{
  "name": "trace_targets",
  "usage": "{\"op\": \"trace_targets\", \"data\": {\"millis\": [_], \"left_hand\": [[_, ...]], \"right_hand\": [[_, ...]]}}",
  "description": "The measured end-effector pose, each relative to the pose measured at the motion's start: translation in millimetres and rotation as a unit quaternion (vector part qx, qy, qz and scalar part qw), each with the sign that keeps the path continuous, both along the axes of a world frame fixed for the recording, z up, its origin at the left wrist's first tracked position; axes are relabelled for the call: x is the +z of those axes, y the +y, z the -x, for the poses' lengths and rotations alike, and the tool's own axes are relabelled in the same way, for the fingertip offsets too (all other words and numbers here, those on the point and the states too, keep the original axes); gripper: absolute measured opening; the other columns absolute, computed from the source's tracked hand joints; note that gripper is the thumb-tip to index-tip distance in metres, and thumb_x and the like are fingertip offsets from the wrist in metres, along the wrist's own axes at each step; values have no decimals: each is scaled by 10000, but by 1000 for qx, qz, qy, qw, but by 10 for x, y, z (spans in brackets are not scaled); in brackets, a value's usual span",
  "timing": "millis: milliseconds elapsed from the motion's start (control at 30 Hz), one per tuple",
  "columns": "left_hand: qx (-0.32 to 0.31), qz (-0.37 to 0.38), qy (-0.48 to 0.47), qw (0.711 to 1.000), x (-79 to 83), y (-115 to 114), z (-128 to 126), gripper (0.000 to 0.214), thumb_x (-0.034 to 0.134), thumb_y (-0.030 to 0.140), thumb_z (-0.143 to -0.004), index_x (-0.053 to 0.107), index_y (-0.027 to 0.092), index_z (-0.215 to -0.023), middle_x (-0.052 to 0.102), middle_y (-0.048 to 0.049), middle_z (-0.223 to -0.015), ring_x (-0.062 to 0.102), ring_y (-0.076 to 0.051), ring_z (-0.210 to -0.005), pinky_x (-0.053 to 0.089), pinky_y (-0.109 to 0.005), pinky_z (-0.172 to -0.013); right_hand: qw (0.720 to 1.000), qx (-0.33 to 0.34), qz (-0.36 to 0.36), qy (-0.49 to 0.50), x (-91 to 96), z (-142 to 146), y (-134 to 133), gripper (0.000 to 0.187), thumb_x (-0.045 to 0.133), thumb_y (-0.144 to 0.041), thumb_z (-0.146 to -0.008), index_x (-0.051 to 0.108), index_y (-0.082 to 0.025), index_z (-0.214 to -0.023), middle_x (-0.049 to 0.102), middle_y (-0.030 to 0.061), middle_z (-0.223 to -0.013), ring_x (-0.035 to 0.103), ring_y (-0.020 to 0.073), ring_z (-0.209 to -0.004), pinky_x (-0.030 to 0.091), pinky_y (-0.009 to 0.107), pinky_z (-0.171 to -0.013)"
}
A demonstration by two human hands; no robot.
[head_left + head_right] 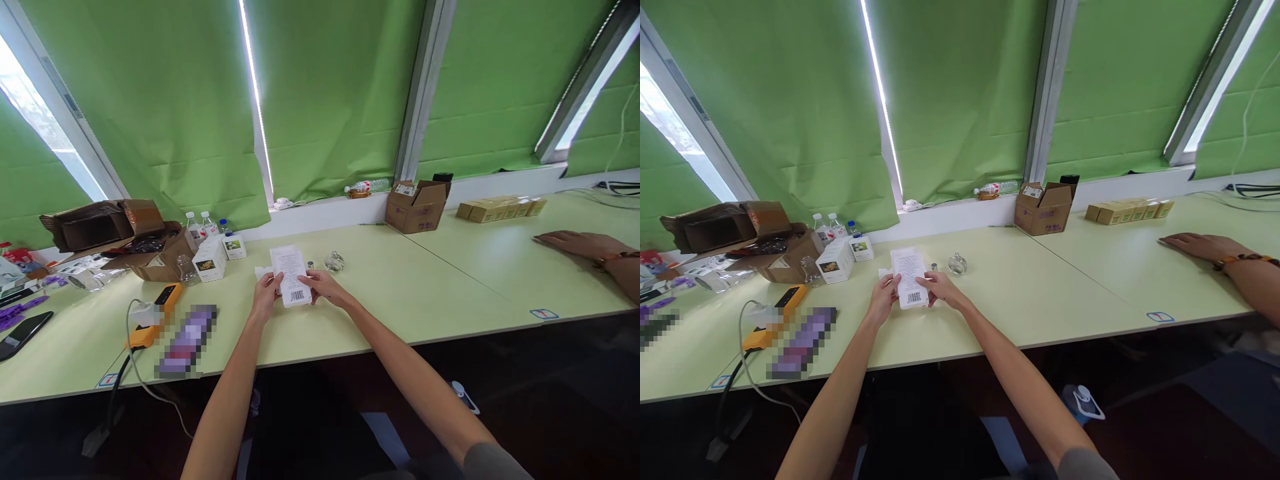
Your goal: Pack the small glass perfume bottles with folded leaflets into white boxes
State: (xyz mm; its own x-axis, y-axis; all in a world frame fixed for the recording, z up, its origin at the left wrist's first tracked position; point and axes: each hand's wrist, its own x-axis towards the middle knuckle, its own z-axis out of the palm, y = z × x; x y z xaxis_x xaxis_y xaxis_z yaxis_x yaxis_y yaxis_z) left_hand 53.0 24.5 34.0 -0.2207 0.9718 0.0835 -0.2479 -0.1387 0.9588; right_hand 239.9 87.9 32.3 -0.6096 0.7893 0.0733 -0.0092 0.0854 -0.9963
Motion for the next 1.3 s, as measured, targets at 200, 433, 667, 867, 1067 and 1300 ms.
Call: {"op": "trace_targets", "data": {"millis": [200, 433, 667, 867, 1067, 1300], "left_hand": [[-9, 11, 12, 1000, -8, -7, 8, 483, 772, 506, -628, 594, 193, -949, 719, -79, -928, 687, -205, -807, 537, -321, -684], [10, -4, 16, 1000, -32, -5, 25, 472, 792, 482, -609, 581, 198, -921, 711, -85, -985, 688, -203, -796, 524, -306, -649], [48, 15, -9, 999, -26, 30, 27, 554, 771, 517, -623, 592, 183, -1028, 707, -85, -977, 676, -187, -744, 518, -288, -603], [81, 19, -11, 997, -13, 22, 42, 584, 767, 537, -614, 589, 180, -1041, 707, -89, -976, 680, -197, -749, 511, -287, -599], [66, 36, -17, 997, 3, -3, 38, 569, 775, 523, -615, 595, 178, -1030, 707, -92, -955, 677, -201, -751, 509, -281, -590], [46, 23, -37, 998, 17, -14, 31, 563, 780, 498, -625, 610, 179, -1056, 701, -84, -1003, 675, -184, -750, 512, -263, -601]], "right_hand": [[1000, -7, -19, -8, -21, -14, 6, 471, 619, -590, -797, 659, -157, -977, 696, 46, -691, 579, 114, -447, 463, 199, -338], [1000, 1, -14, -14, -8, -16, -17, 452, 659, -573, -772, 671, -156, -945, 718, 65, -743, 608, 130, -493, 493, 215, -371], [999, 37, 12, 10, 45, -25, -40, 470, 762, -459, -714, 652, -142, -1044, 726, 106, -837, 682, 182, -600, 576, 266, -502], [993, 110, 24, 22, 95, -63, -105, 505, 817, -285, -641, 640, -158, -1096, 715, 86, -884, 698, 191, -689, 598, 301, -628], [991, 131, 21, 27, 85, -76, -111, 514, 811, -266, -650, 638, -156, -1121, 713, 77, -909, 679, 169, -709, 605, 335, -696], [999, -4, -8, 43, -2, -12, 4, 488, 693, -419, -806, 604, -146, -1201, 720, 99, -954, 684, 186, -822, 602, 297, -692]]}}
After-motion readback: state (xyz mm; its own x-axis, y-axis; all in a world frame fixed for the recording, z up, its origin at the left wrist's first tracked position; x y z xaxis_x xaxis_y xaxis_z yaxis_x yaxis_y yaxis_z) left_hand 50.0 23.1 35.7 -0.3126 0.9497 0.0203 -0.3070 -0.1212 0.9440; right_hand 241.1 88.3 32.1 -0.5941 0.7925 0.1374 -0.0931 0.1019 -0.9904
